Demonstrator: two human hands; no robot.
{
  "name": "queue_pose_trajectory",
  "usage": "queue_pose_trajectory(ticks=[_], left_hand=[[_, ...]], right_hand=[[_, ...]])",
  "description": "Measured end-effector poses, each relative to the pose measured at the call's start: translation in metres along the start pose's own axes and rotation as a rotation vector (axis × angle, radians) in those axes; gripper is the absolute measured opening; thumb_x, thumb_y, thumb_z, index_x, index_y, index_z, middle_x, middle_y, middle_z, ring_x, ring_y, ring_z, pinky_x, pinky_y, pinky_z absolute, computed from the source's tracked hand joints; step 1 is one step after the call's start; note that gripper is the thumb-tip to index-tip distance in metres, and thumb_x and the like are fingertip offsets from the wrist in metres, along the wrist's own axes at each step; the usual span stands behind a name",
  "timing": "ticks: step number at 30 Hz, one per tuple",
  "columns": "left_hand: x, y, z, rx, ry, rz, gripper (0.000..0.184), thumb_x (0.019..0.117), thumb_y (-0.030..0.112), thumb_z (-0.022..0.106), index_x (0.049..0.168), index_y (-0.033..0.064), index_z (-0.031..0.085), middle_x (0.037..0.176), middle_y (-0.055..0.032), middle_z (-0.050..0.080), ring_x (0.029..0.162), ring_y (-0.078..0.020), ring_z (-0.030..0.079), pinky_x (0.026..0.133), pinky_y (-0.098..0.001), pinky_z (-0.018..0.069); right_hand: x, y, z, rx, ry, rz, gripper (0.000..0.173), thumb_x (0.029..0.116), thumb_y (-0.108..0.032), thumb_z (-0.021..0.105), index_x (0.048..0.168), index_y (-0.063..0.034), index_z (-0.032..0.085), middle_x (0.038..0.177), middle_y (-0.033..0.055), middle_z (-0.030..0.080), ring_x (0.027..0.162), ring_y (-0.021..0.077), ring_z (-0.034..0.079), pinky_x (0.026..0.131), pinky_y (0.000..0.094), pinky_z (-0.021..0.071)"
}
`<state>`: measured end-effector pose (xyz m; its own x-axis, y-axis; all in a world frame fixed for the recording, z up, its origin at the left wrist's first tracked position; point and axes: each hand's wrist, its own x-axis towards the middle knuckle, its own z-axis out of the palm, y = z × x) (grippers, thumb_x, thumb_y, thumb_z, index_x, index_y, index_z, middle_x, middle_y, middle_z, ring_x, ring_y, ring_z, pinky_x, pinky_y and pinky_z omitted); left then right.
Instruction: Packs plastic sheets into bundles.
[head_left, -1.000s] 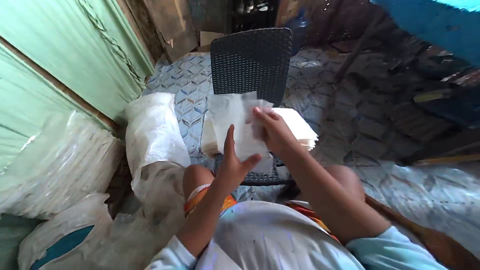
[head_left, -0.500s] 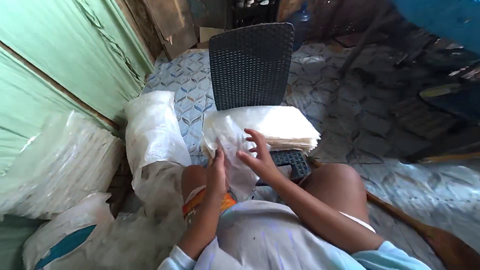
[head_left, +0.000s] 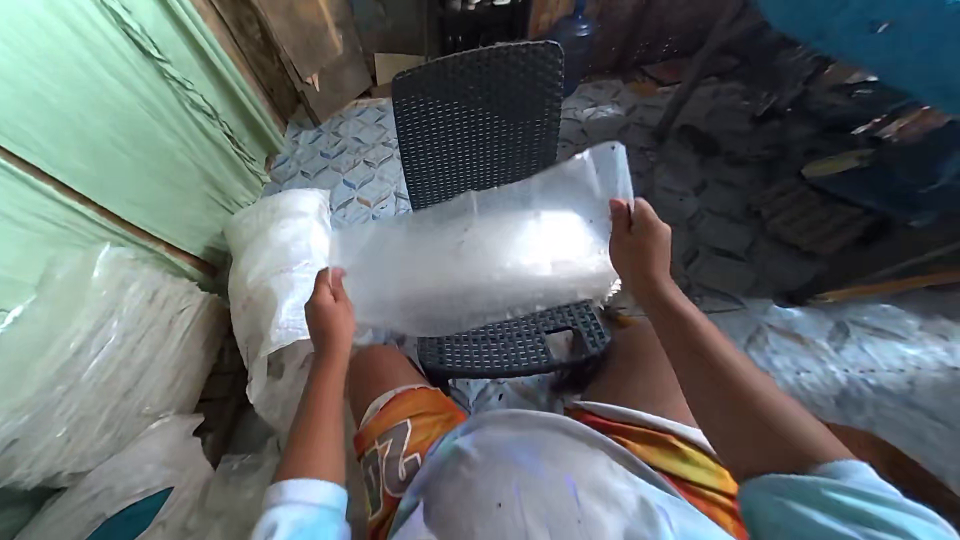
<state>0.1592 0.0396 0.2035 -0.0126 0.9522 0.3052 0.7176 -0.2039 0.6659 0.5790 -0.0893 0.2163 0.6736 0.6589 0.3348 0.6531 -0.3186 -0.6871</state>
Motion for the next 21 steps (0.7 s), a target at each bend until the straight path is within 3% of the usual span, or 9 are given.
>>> queue_pose_trajectory(ticks=[2, 3, 5, 6, 8, 10, 12, 17, 21], left_hand=[[0.028, 0.009, 0.01, -0.24, 0.034, -0.032, 0.044, 0.1099, 0.037, 0.045, 0.122, -0.0006, 0.064, 0.079, -0.0138, 0.063, 0.063, -0.0227, 0.06, 0.062, -0.0427, 0.0539], [0.04, 0.017, 0.011, -0.43, -0.032, -0.085, 0.044, 0.1076, 0.04, 0.05, 0.127, 0.002, 0.059, 0.09, -0.0091, 0.064, 0.07, -0.0153, 0.061, 0.066, -0.0355, 0.0547], [0.058, 0.029, 0.008, -0.698, -0.299, -0.179, 0.041, 0.1061, 0.032, 0.056, 0.138, 0.0069, 0.052, 0.118, -0.0069, 0.068, 0.096, -0.0123, 0.067, 0.085, -0.0332, 0.0576], [0.066, 0.031, 0.016, -0.712, -0.35, -0.195, 0.033, 0.1062, 0.023, 0.055, 0.134, 0.0039, 0.056, 0.113, -0.007, 0.069, 0.094, -0.0118, 0.068, 0.083, -0.032, 0.058], [0.077, 0.032, 0.037, -0.487, -0.329, -0.197, 0.034, 0.11, 0.023, 0.047, 0.129, -0.0014, 0.06, 0.106, -0.0134, 0.07, 0.085, -0.017, 0.068, 0.079, -0.0363, 0.0573], [0.082, 0.03, 0.061, -0.196, -0.249, -0.209, 0.048, 0.113, 0.033, 0.035, 0.126, -0.0044, 0.062, 0.099, -0.0231, 0.068, 0.081, -0.0321, 0.068, 0.078, -0.0517, 0.0565], [0.082, 0.012, 0.092, 0.001, -0.249, -0.208, 0.057, 0.1125, 0.041, 0.031, 0.123, -0.0053, 0.062, 0.102, -0.0283, 0.068, 0.089, -0.0425, 0.069, 0.083, -0.0625, 0.0541], [0.075, -0.038, 0.163, 0.298, -0.423, -0.31, 0.061, 0.1111, 0.048, 0.029, 0.124, -0.0004, 0.064, 0.118, -0.0276, 0.067, 0.113, -0.0442, 0.065, 0.094, -0.0647, 0.0497], [0.077, -0.053, 0.187, 0.348, -0.46, -0.384, 0.057, 0.1107, 0.047, 0.033, 0.123, 0.0012, 0.065, 0.12, -0.0269, 0.067, 0.115, -0.0442, 0.065, 0.093, -0.0654, 0.0495]], right_hand=[[0.028, -0.007, -0.002, 0.062, 0.034, 0.084, 0.057, 0.1093, -0.044, 0.043, 0.112, 0.011, 0.058, 0.096, 0.0325, 0.062, 0.091, 0.0484, 0.064, 0.082, 0.0668, 0.0489], [0.045, -0.007, -0.004, 0.127, 0.028, 0.111, 0.053, 0.1082, -0.041, 0.048, 0.114, 0.0109, 0.059, 0.101, 0.0322, 0.062, 0.094, 0.0461, 0.063, 0.085, 0.0653, 0.0483], [0.074, 0.003, -0.005, 0.25, -0.085, 0.133, 0.036, 0.1062, -0.026, 0.053, 0.121, 0.0063, 0.061, 0.11, 0.0267, 0.064, 0.096, 0.0366, 0.063, 0.087, 0.0581, 0.0504], [0.083, 0.009, -0.002, 0.253, -0.139, 0.135, 0.032, 0.106, -0.021, 0.053, 0.123, 0.0039, 0.063, 0.11, 0.0239, 0.066, 0.093, 0.0328, 0.064, 0.085, 0.0553, 0.0519], [0.09, 0.016, 0.005, 0.151, -0.167, 0.155, 0.031, 0.107, -0.019, 0.051, 0.12, 0.0048, 0.065, 0.111, 0.0283, 0.066, 0.1, 0.0418, 0.064, 0.088, 0.0636, 0.0491], [0.089, 0.023, 0.021, -0.002, -0.191, 0.209, 0.04, 0.1097, -0.028, 0.046, 0.119, 0.0061, 0.064, 0.115, 0.0342, 0.064, 0.11, 0.0523, 0.061, 0.092, 0.0726, 0.0443], [0.083, 0.046, 0.043, -0.16, -0.246, 0.271, 0.052, 0.1114, -0.039, 0.039, 0.12, 0.0063, 0.063, 0.115, 0.0363, 0.064, 0.111, 0.0564, 0.061, 0.089, 0.0763, 0.0448], [0.053, 0.109, 0.096, -0.367, -0.416, 0.445, 0.057, 0.1109, -0.047, 0.033, 0.13, -0.0022, 0.062, 0.124, 0.0306, 0.065, 0.119, 0.0505, 0.061, 0.094, 0.0707, 0.0467], [0.043, 0.123, 0.115, -0.467, -0.459, 0.464, 0.054, 0.1107, -0.046, 0.034, 0.128, -0.0034, 0.064, 0.123, 0.0271, 0.067, 0.12, 0.0465, 0.063, 0.094, 0.0671, 0.0476]])
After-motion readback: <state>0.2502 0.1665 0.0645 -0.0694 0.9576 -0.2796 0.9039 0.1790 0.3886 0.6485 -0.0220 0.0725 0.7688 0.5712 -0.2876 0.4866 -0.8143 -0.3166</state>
